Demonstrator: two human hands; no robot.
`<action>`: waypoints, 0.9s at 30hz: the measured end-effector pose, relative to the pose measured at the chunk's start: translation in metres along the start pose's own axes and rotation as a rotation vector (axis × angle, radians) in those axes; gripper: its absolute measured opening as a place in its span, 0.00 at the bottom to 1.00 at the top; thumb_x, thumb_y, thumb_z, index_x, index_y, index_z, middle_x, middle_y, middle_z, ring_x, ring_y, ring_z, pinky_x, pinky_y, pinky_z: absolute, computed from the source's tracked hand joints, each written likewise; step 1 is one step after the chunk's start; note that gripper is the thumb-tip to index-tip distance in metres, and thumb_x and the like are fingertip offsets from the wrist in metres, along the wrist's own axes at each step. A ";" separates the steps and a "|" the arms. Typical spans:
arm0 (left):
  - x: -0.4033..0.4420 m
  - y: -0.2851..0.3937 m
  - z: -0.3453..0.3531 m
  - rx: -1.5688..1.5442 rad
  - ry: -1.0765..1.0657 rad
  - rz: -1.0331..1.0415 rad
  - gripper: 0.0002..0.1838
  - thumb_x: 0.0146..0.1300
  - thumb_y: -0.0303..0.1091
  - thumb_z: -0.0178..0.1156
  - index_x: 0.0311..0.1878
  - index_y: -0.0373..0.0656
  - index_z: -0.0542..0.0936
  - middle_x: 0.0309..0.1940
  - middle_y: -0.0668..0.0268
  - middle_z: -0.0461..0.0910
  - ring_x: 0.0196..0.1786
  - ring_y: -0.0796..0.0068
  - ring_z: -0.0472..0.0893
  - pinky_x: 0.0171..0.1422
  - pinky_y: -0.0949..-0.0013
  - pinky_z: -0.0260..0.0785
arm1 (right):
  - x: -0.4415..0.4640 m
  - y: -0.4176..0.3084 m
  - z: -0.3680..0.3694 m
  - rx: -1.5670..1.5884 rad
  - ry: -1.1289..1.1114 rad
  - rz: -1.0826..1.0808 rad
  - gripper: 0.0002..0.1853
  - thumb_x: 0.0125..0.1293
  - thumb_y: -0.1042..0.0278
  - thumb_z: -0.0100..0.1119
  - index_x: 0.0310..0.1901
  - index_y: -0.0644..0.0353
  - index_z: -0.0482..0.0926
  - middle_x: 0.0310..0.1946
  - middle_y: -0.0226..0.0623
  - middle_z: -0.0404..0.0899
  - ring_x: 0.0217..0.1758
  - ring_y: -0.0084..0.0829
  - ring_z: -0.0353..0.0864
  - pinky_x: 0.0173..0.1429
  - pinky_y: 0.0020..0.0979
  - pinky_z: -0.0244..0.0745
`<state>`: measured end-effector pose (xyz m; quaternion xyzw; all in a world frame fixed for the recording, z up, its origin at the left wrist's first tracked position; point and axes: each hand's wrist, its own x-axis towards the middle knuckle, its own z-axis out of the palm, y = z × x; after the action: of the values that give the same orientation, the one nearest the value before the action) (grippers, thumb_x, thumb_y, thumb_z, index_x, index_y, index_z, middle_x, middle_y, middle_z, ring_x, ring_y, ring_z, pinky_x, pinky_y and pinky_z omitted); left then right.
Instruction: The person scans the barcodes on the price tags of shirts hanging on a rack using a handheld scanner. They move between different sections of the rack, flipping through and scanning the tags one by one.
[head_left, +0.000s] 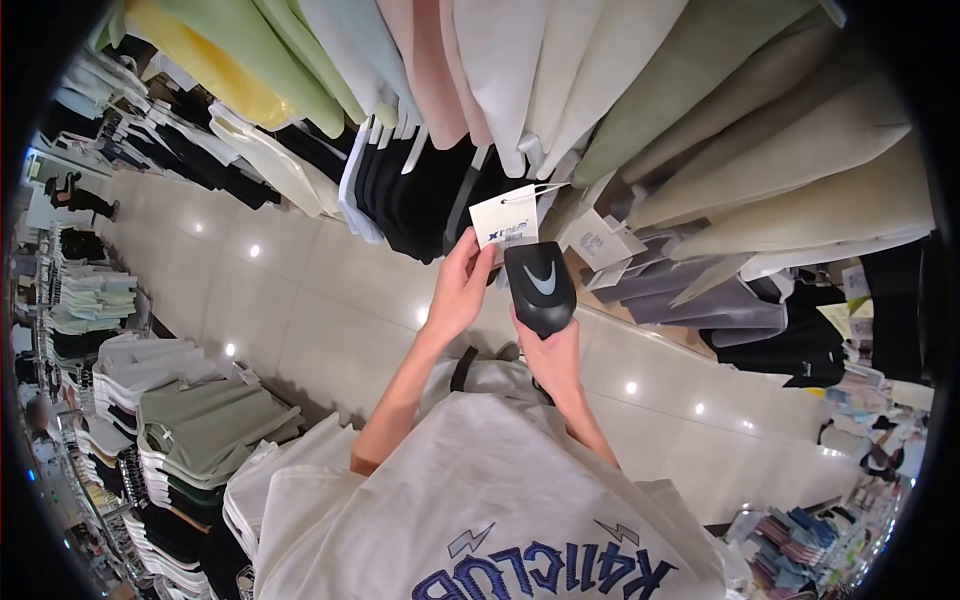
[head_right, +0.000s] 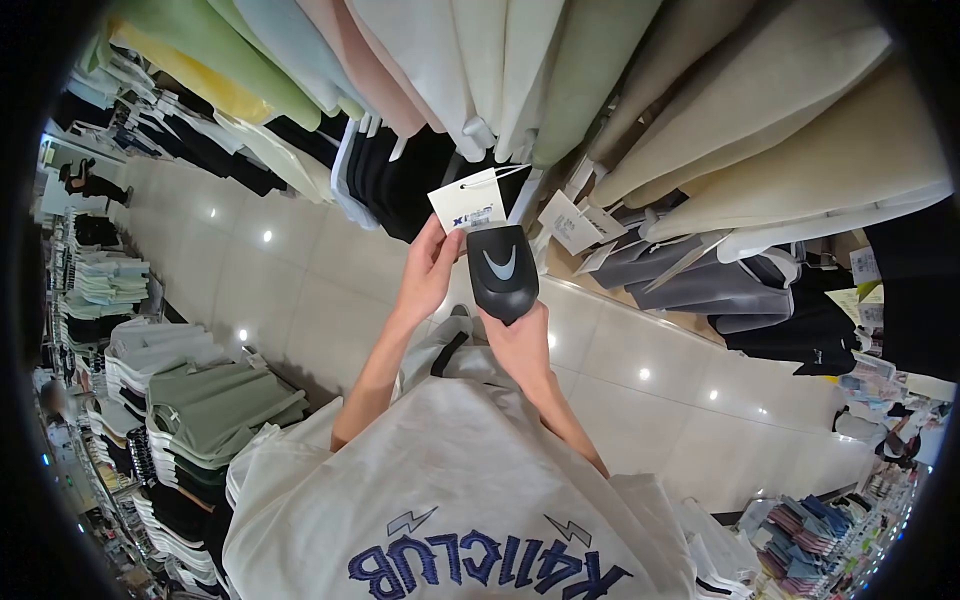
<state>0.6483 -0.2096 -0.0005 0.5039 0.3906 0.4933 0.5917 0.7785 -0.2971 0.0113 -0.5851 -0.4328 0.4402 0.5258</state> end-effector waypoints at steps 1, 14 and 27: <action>-0.001 0.001 0.001 0.004 0.007 -0.005 0.15 0.79 0.29 0.46 0.63 0.34 0.70 0.54 0.63 0.80 0.56 0.79 0.77 0.64 0.66 0.72 | 0.000 0.001 -0.001 0.007 -0.012 -0.004 0.09 0.67 0.69 0.66 0.33 0.66 0.80 0.20 0.25 0.76 0.21 0.15 0.72 0.26 0.24 0.66; -0.001 -0.008 -0.001 0.068 0.063 -0.004 0.12 0.76 0.28 0.52 0.58 0.34 0.72 0.51 0.64 0.81 0.54 0.79 0.78 0.61 0.70 0.70 | -0.003 0.005 -0.008 0.030 -0.030 -0.005 0.09 0.66 0.70 0.66 0.31 0.66 0.80 0.19 0.26 0.77 0.22 0.16 0.72 0.27 0.25 0.67; -0.020 -0.076 0.065 0.198 0.393 -0.025 0.35 0.67 0.32 0.64 0.72 0.39 0.57 0.69 0.55 0.61 0.69 0.58 0.66 0.71 0.57 0.60 | -0.023 0.033 -0.044 0.080 0.126 0.007 0.06 0.67 0.73 0.65 0.39 0.65 0.78 0.23 0.26 0.77 0.22 0.18 0.73 0.26 0.25 0.69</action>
<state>0.7209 -0.2429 -0.0636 0.4486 0.5512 0.5341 0.4579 0.8169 -0.3321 -0.0179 -0.5916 -0.3789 0.4215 0.5734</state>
